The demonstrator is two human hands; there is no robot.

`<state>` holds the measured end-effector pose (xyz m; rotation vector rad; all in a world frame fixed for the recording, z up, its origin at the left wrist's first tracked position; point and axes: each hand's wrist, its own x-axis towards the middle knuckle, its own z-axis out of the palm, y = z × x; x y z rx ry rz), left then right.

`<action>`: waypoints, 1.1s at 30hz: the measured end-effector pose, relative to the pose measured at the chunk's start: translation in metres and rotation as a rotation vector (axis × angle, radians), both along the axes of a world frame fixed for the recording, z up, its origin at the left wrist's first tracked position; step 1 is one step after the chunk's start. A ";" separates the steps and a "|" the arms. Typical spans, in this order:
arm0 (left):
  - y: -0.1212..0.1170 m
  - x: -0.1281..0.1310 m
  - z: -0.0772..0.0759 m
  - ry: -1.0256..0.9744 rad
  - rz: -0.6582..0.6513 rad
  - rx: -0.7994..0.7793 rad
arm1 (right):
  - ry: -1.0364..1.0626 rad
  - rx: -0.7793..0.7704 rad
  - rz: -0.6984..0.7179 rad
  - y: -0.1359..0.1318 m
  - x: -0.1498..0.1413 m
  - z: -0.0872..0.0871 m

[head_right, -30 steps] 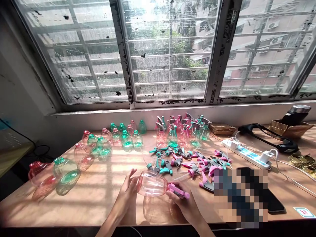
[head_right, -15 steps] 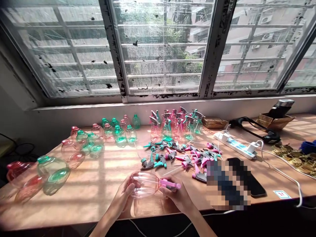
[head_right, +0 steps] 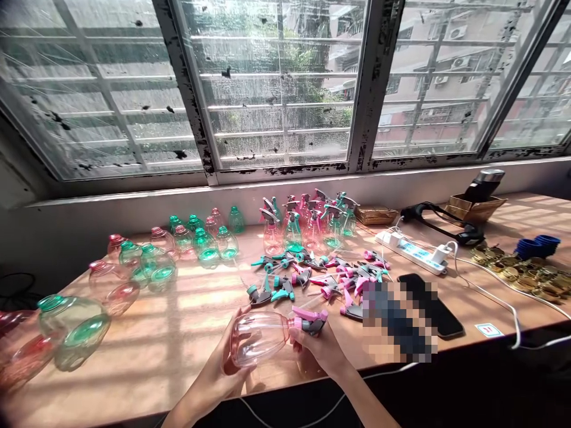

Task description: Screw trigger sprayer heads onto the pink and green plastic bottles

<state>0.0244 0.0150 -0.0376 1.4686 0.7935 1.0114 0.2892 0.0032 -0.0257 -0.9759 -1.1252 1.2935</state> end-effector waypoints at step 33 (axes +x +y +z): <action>0.006 -0.006 -0.006 0.024 -0.008 -0.187 | -0.022 -0.011 -0.052 0.003 -0.001 -0.014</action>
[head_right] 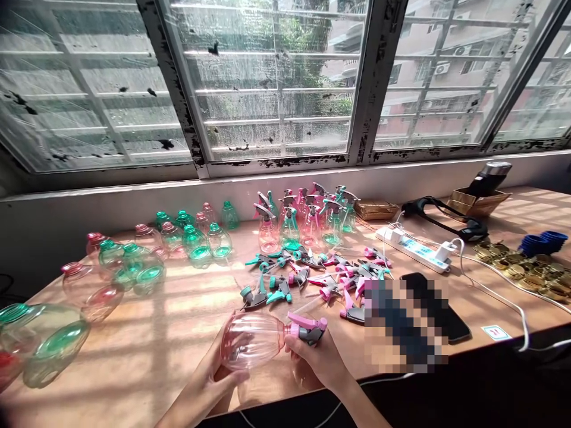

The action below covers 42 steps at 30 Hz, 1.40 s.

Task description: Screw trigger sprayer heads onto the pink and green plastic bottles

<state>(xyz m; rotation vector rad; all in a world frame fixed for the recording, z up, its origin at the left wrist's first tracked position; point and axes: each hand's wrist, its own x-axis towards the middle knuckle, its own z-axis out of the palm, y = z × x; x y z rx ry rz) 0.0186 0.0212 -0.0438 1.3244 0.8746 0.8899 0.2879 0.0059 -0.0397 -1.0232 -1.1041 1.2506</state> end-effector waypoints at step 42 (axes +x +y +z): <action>-0.005 0.001 0.009 0.027 -0.046 0.031 | 0.003 0.005 0.139 -0.006 -0.001 0.009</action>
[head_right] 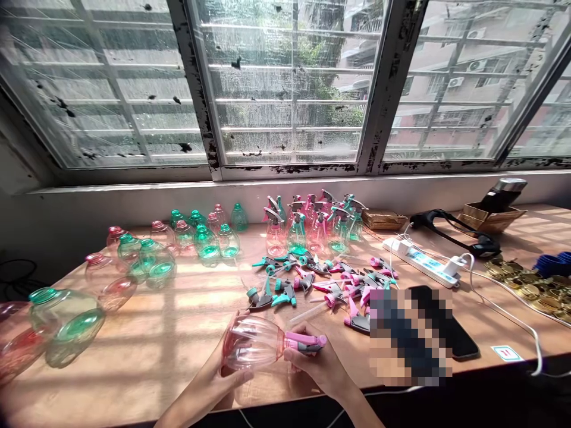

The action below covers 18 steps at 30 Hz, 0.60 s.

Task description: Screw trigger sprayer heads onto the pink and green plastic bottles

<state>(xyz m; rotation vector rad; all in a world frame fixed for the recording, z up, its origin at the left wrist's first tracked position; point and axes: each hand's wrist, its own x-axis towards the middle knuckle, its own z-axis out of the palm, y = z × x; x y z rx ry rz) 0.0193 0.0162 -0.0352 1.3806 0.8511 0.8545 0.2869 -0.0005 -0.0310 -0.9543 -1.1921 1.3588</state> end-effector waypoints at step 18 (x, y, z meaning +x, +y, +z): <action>0.006 -0.002 -0.010 -0.003 0.043 -0.032 | -0.082 -0.034 0.031 0.004 0.003 0.000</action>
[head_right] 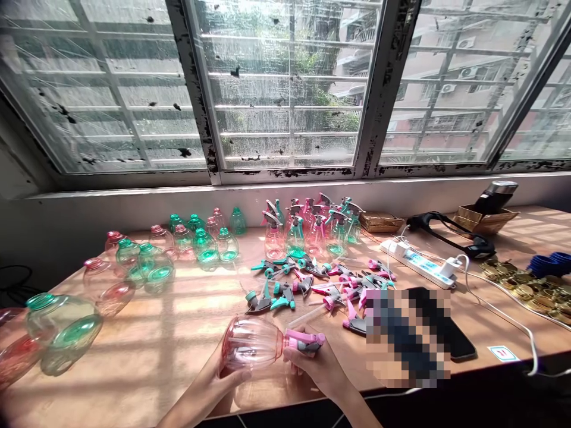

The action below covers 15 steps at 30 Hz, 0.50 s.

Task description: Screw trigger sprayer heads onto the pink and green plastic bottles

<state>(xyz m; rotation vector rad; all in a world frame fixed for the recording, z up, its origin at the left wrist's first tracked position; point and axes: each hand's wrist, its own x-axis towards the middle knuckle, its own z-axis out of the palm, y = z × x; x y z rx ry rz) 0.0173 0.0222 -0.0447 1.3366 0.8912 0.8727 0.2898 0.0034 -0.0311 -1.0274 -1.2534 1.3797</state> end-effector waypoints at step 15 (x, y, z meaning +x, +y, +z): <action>-0.003 -0.003 0.002 0.015 0.016 -0.008 | -0.014 -0.030 -0.024 0.004 0.000 -0.009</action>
